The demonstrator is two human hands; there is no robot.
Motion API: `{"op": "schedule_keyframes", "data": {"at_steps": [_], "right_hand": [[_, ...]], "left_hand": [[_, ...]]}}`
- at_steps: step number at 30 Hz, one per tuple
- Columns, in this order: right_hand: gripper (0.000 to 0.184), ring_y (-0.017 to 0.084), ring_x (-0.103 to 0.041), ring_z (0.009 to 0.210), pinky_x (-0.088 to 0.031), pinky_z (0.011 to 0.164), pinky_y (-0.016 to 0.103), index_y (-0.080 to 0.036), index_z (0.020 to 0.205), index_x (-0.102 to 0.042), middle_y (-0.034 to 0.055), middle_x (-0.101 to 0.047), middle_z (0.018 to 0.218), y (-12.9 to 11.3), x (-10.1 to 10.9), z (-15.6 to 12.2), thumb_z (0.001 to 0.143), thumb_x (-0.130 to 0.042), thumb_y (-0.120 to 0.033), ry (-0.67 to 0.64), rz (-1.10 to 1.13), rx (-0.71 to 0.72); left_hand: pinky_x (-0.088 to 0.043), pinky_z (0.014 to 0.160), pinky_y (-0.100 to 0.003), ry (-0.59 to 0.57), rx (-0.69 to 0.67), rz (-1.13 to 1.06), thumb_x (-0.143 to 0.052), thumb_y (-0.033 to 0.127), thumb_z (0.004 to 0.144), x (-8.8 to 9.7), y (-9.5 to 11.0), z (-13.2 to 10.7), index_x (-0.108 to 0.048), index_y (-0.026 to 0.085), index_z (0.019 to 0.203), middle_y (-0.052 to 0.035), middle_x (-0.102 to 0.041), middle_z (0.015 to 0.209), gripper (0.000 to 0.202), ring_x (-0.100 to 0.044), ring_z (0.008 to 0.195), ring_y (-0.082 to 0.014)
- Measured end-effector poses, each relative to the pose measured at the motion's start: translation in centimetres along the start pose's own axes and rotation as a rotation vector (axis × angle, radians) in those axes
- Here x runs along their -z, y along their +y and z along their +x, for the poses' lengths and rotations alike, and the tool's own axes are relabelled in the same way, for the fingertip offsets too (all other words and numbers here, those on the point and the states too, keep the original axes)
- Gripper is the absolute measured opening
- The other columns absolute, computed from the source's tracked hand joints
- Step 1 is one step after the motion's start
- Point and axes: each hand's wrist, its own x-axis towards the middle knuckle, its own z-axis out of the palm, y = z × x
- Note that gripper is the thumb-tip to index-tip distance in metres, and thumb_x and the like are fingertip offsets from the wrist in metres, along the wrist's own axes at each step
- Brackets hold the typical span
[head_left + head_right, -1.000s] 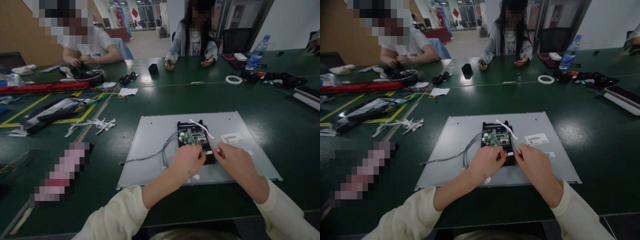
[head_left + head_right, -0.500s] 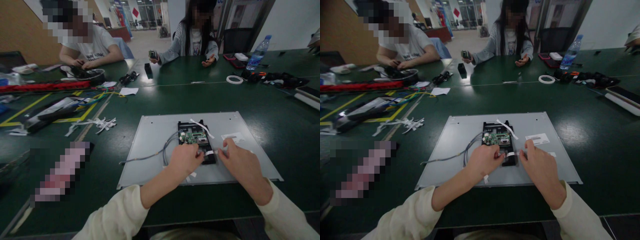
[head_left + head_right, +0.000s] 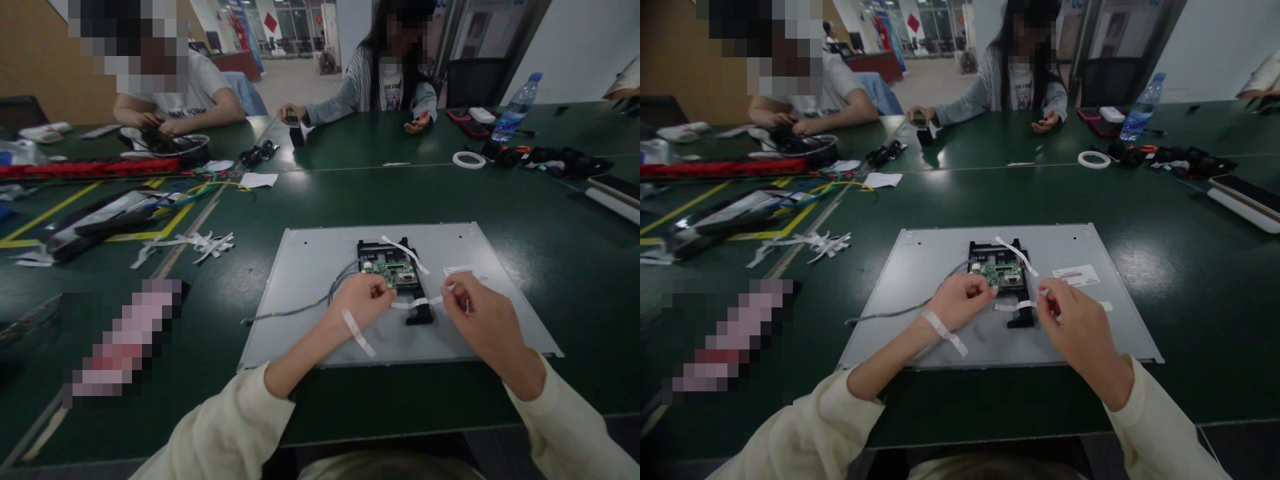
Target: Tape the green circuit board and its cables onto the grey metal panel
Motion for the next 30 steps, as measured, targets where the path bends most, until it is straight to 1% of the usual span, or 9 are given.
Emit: {"op": "schedule_keyframes", "data": {"at_steps": [3,6,9,11,13,15,18,23,30], "right_hand": [[0.014,0.009,-0.054,0.06,-0.04,0.059,0.021,-0.018,0.098,-0.056,-0.0008,-0.06,0.074,-1.7,0.7,0.7,0.089,-0.048,-0.025,-0.033,0.155,0.218],[0.02,0.012,-0.059,0.078,-0.045,0.068,0.024,-0.016,0.106,-0.056,0.0049,-0.063,0.091,-3.9,1.1,2.0,0.089,-0.048,-0.024,-0.073,0.216,0.475],[0.024,0.017,-0.057,0.096,-0.047,0.081,0.029,-0.015,0.111,-0.057,0.0087,-0.062,0.107,-5.9,0.8,3.5,0.088,-0.051,-0.02,-0.01,0.209,0.791],[0.027,0.018,-0.055,0.101,-0.046,0.086,0.032,-0.016,0.112,-0.058,0.0074,-0.062,0.111,-6.9,0.0,4.4,0.086,-0.054,-0.016,0.049,0.191,0.99],[0.03,0.018,-0.054,0.103,-0.045,0.088,0.033,-0.016,0.115,-0.058,0.0056,-0.062,0.11,-7.5,-1.1,5.0,0.085,-0.055,-0.015,0.096,0.167,1.111],[0.028,0.017,-0.054,0.101,-0.045,0.087,0.032,-0.014,0.113,-0.06,0.0049,-0.064,0.107,-7.9,-2.1,5.2,0.086,-0.055,-0.014,0.132,0.153,1.135],[0.019,0.015,-0.055,0.097,-0.046,0.083,0.031,-0.014,0.103,-0.063,0.0043,-0.066,0.1,-8.2,-3.1,5.2,0.087,-0.053,-0.014,0.18,0.18,1.068],[0.012,0.012,-0.06,0.085,-0.047,0.075,0.029,-0.017,0.094,-0.065,0.0027,-0.068,0.094,-7.8,-2.9,4.6,0.086,-0.057,-0.013,0.213,0.302,0.986],[0.019,0.012,-0.061,0.084,-0.048,0.076,0.028,-0.018,0.097,-0.065,0.0022,-0.069,0.089,-7.0,-2.7,4.9,0.079,-0.066,-0.01,0.292,0.336,0.826]], "left_hand": [[-0.026,0.042,-0.021,-0.014,0.087,-0.278,-0.05,0.038,0.082,0.5,0.0,0.3,-0.043,0.019,0.056,0.0064,-0.04,0.041,0.033,-0.037,0.037,-0.0075],[-0.021,0.037,-0.019,-0.001,0.157,-0.544,-0.052,0.038,0.082,1.3,0.3,0.4,-0.039,0.019,0.057,0.0086,-0.036,0.038,0.034,-0.028,0.032,-0.0048],[-0.017,0.035,-0.018,0.035,0.184,-0.761,-0.056,0.037,0.081,2.3,0.3,0.5,-0.036,0.019,0.058,0.01,-0.034,0.038,0.035,-0.025,0.03,-0.0029],[-0.017,0.035,-0.017,0.047,0.187,-0.855,-0.056,0.037,0.08,2.8,0.0,0.7,-0.035,0.019,0.058,0.0102,-0.033,0.039,0.036,-0.025,0.03,-0.0024],[-0.016,0.035,-0.017,0.041,0.186,-0.908,-0.057,0.037,0.081,3.1,-0.5,0.8,-0.035,0.019,0.057,0.0103,-0.033,0.039,0.037,-0.026,0.03,-0.0021],[-0.016,0.034,-0.017,0.042,0.195,-0.928,-0.057,0.036,0.08,3.2,-0.8,0.9,-0.034,0.018,0.057,0.0104,-0.033,0.039,0.037,-0.025,0.03,-0.0017],[-0.015,0.034,-0.017,0.066,0.216,-0.932,-0.058,0.034,0.08,2.9,-0.8,0.9,-0.035,0.018,0.057,0.0105,-0.033,0.039,0.036,-0.025,0.03,-0.0015],[-0.017,0.034,-0.017,0.107,0.184,-0.876,-0.056,0.034,0.081,2.9,-0.9,1.1,-0.037,0.018,0.059,0.0105,-0.034,0.039,0.033,-0.025,0.031,-0.002],[-0.028,0.041,-0.016,0.377,0.148,-0.496,-0.054,0.033,0.081,7.4,-4.8,2.1,-0.045,0.017,0.065,0.0054,-0.047,0.049,0.025,-0.039,0.04,-0.0044]]}}
